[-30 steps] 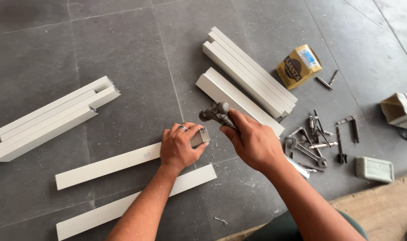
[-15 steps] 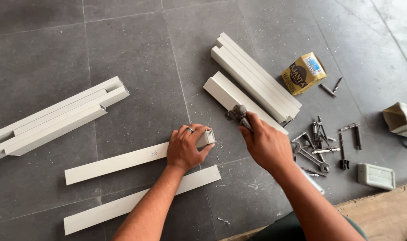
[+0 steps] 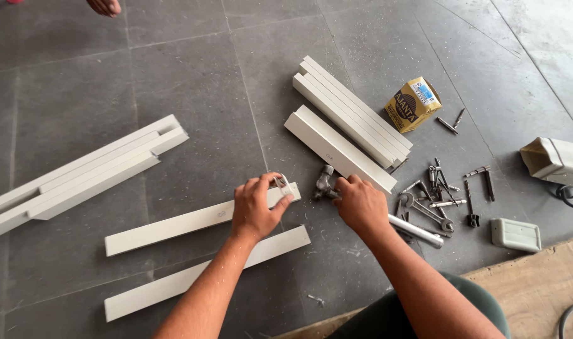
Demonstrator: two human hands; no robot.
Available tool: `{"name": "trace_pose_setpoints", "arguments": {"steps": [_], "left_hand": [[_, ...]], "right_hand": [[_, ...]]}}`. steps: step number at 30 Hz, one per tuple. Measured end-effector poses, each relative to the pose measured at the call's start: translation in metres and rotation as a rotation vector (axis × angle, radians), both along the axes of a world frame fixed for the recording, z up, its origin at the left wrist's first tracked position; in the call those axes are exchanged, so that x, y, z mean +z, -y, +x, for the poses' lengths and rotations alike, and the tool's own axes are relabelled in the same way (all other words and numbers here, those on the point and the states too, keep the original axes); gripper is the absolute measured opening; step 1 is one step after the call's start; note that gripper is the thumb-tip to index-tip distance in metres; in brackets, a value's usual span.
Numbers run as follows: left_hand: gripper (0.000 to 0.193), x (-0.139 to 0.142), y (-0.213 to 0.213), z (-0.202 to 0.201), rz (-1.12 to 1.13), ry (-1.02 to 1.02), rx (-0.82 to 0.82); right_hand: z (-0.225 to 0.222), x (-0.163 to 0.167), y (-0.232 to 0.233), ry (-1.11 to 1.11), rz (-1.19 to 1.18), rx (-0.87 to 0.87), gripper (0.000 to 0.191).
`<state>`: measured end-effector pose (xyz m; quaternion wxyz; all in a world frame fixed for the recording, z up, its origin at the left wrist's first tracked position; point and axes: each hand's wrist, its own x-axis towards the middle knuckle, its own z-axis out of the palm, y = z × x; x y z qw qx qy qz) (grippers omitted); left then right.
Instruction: The person assembles a fluorescent light fixture by attaching metal end caps to white plastic housing pieces using a hammer and nails. They repeatedly position the caps, hammer the nails, and stack the completed units on the floor.
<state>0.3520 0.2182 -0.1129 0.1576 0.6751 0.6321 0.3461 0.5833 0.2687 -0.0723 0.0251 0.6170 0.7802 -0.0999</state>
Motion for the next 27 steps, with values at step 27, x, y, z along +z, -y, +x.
{"name": "trace_pose_setpoints", "arguments": {"steps": [27], "left_hand": [[0.03, 0.025, 0.085, -0.07, -0.577, -0.292, 0.013]], "right_hand": [[-0.016, -0.018, 0.017, -0.709, -0.18, -0.348, 0.037]]}}
